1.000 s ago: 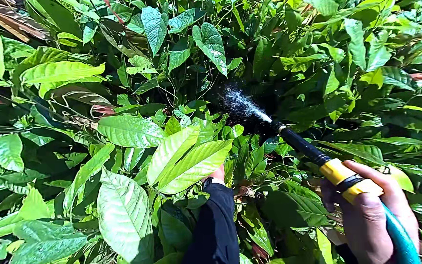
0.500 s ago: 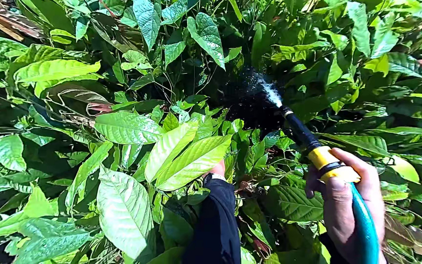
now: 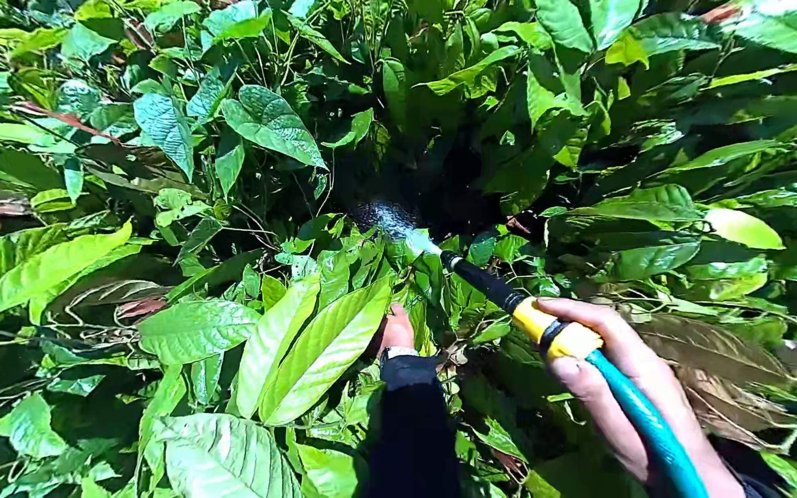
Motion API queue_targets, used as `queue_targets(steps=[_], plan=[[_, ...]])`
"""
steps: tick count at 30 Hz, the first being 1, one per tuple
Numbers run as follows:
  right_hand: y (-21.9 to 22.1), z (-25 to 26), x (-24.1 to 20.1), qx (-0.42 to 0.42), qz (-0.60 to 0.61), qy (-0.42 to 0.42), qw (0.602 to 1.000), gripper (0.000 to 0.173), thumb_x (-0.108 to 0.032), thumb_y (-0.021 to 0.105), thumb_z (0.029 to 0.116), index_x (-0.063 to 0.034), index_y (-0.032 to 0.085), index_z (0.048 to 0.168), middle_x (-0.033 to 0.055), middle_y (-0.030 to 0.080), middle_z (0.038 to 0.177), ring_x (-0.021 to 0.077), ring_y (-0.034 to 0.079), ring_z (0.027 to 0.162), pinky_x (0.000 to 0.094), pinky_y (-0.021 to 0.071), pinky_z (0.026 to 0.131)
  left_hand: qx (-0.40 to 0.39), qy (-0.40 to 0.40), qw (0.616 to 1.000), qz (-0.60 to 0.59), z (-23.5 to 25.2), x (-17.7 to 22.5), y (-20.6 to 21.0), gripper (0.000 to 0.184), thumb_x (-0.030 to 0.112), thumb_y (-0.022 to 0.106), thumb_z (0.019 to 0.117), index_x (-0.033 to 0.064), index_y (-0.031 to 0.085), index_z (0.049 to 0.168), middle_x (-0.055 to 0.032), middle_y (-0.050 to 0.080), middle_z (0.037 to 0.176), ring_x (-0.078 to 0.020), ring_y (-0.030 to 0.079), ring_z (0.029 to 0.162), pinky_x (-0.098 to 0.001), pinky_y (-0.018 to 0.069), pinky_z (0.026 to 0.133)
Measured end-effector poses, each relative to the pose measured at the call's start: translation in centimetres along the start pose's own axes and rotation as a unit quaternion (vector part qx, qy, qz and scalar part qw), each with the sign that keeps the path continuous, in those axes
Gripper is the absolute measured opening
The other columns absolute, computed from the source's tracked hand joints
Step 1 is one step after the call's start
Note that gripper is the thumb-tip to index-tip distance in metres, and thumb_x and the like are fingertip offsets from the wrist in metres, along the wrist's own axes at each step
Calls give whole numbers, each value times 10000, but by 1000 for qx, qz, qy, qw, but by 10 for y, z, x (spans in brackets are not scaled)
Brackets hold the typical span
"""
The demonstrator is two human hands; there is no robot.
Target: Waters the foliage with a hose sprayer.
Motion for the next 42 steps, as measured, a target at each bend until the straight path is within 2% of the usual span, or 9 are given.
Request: queue_targets(steps=[3, 7, 9, 12, 21, 24, 27, 36, 42], plan=[[4, -9, -2, -7, -1, 3, 1000, 547, -463, 563, 1034, -35, 563, 1376, 98, 654, 1246, 74, 647, 1043, 237, 573, 880, 14, -8, 999, 29, 2, 0, -1, 643, 502, 419, 1080, 75, 440, 1561, -216, 408, 1617, -369, 369, 1518, -613, 295, 1207], [4, -18, -1, -15, 12, 13, 1000, 517, -402, 626, 1018, -37, 571, 1380, 116, 666, 1213, 109, 658, 1063, 270, 579, 906, 34, -12, 998, 44, 16, -7, 11, 689, 516, 462, 1064, 79, 388, 1591, -203, 399, 1625, -347, 375, 1515, -569, 312, 1211], [4, -23, 2, -6, 22, 13, 1000, 524, -414, 624, 1018, -35, 572, 1377, 120, 660, 1192, 103, 656, 1044, 260, 576, 897, 47, -6, 998, 46, 22, -12, 15, 701, 520, 478, 1051, 71, 395, 1583, -217, 421, 1606, -372, 419, 1483, -598, 363, 1173], [0, -28, 4, -14, 44, 36, 998, 515, -441, 615, 1017, -53, 601, 1354, 91, 686, 1193, 76, 668, 1029, 252, 581, 882, 52, -2, 997, 55, 25, -13, 17, 698, 521, 475, 1049, 63, 409, 1571, -226, 395, 1619, -386, 405, 1489, -601, 367, 1173], [8, -33, 18, 52, 106, 12, 993, 551, -463, 633, 1000, -64, 589, 1377, 128, 660, 1183, 117, 657, 1044, 279, 582, 890, 50, -2, 997, 51, 26, -15, 20, 700, 524, 473, 1053, 44, 411, 1560, -262, 343, 1635, -428, 390, 1488, -630, 385, 1153], [7, -25, 20, 32, 103, 3, 994, 586, -494, 597, 1010, -30, 588, 1368, 150, 677, 1190, 157, 670, 1070, 335, 583, 921, 66, -8, 993, 100, 33, -19, 26, 712, 586, 464, 1030, 111, 445, 1559, -205, 401, 1621, -402, 422, 1469, -658, 391, 1124], [12, -22, 21, 56, 92, -16, 994, 610, -549, 528, 1026, -55, 578, 1382, 128, 671, 1193, 121, 662, 1066, 293, 580, 906, 57, -28, 989, 131, 19, -7, 11, 661, 581, 465, 1030, 138, 498, 1520, -229, 409, 1600, -432, 441, 1434, -677, 410, 1066], [10, -13, 21, 21, 99, -15, 995, 579, -524, 542, 1030, -47, 609, 1352, 110, 696, 1197, 112, 676, 1074, 296, 590, 908, 62, -47, 988, 133, 15, -6, 10, 658, 607, 468, 1019, 177, 507, 1516, -211, 405, 1608, -422, 417, 1455, -669, 409, 1065], [4, -23, 24, 15, 113, -26, 993, 550, -492, 580, 1023, -61, 597, 1364, 99, 684, 1215, 95, 661, 1083, 275, 577, 923, 79, -43, 986, 137, 22, -14, 18, 675, 638, 472, 999, 196, 522, 1507, -192, 433, 1592, -404, 466, 1419, -667, 432, 1041]])
Point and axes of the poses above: each hand's wrist, its own z-axis towards the middle knuckle, its own y-axis out of the palm, x = y × z, the point moved 2 cm from there along z, towards the middle knuckle
